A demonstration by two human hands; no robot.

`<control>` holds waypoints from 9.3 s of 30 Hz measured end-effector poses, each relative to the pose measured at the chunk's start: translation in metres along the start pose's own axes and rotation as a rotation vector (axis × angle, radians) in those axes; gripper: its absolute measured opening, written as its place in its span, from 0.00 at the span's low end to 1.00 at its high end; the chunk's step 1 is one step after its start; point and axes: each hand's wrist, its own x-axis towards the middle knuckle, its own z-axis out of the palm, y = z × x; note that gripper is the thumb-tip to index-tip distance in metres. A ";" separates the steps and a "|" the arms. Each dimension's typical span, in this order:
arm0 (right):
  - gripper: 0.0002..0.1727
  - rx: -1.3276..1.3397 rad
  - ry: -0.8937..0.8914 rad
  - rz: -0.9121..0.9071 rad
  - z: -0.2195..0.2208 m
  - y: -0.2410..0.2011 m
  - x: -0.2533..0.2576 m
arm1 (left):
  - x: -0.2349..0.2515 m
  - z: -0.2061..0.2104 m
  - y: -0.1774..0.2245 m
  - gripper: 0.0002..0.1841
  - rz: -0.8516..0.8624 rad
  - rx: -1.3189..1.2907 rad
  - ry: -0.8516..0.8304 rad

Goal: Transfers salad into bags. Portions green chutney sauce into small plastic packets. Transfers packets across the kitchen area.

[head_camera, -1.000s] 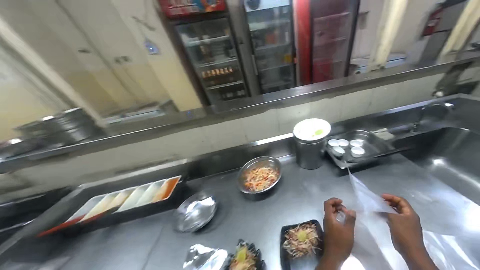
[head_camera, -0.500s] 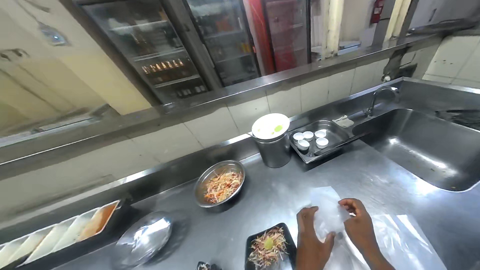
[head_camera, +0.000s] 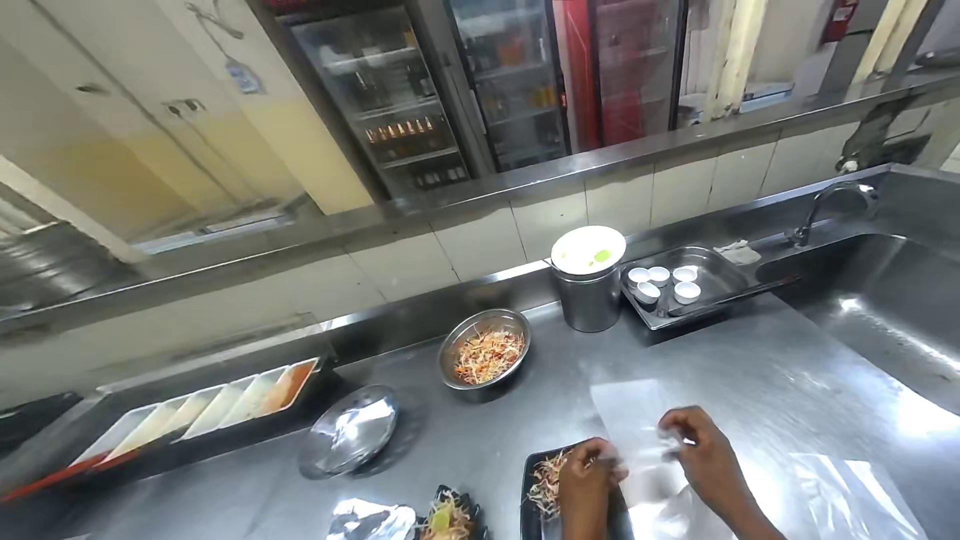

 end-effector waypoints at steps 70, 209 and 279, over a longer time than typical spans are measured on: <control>0.24 -1.040 -0.845 -0.137 0.329 -0.010 0.274 | 0.097 -0.202 0.036 0.16 -0.173 -0.833 0.549; 0.15 -0.838 -0.963 -0.325 0.295 -0.093 0.266 | 0.242 -0.159 0.094 0.16 -0.032 -0.748 0.307; 0.07 0.169 -0.553 0.483 0.154 -0.129 0.136 | 0.099 -0.113 0.162 0.13 -0.104 0.568 0.149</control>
